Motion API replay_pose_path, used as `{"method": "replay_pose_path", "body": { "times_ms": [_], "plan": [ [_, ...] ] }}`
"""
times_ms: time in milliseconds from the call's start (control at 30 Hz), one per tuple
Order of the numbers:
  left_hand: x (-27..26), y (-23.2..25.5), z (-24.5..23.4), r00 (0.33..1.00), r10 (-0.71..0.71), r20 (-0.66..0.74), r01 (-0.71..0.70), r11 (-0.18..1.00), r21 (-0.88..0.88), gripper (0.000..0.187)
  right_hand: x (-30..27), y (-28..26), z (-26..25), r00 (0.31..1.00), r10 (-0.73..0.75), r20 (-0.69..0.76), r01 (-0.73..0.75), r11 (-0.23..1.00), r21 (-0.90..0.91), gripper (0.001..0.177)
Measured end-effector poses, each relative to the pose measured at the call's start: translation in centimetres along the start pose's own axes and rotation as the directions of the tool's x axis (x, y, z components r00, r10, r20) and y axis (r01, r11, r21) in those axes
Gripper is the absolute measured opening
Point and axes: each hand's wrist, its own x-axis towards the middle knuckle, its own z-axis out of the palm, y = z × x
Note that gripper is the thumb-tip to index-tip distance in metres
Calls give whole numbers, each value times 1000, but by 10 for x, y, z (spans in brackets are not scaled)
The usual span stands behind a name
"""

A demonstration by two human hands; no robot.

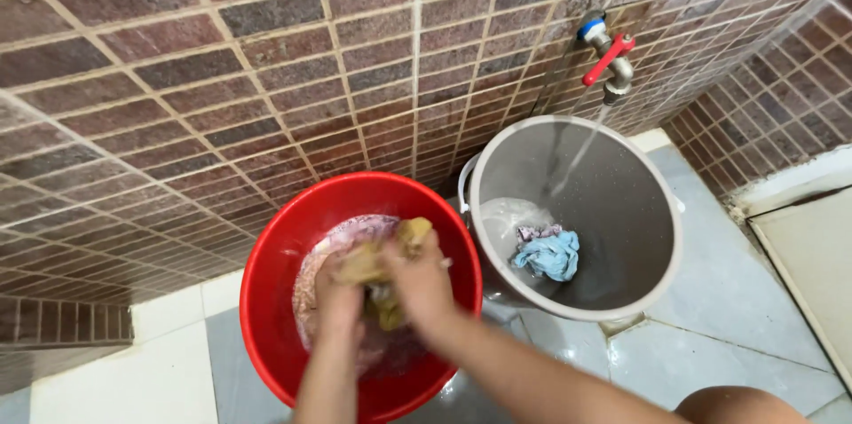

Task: The person fills a bucket with water from a faucet, pours it into another bucket with clothes, and scrubs each garment by hand before wringing it out and placing it into the first bucket.

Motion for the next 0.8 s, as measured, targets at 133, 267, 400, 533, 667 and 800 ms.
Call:
{"method": "replay_pose_path", "body": {
  "times_ms": [133, 267, 400, 533, 667, 800],
  "plan": [
    [22, -51, 2, 994, -97, 47, 106, 951, -289, 25, -42, -23, 3, 974, -143, 179, 224, 755, -616, 38],
    [-32, -84, 39, 994, -106, -8, 107, 994, 22, 30, -8, -51, -14, 999, -15, -46, -7, 896, -443, 27],
    [-1, -53, 3, 967, -173, 187, 243, 851, -466, 37, -34, -45, 6, 977, -139, 162, 208, 789, -578, 41],
    [-16, -83, 18, 978, -200, 62, 208, 963, -174, 26, 0, -31, -5, 995, -79, 55, 97, 804, -587, 40],
    [-11, -91, 18, 973, -230, -2, 227, 960, -167, 25, 14, -9, -10, 984, -178, -24, 149, 883, -445, 34],
    [16, -71, -4, 996, -91, 18, 87, 981, 172, 40, -3, 16, 5, 993, 86, 83, -11, 757, -653, 48]
  ]
}}
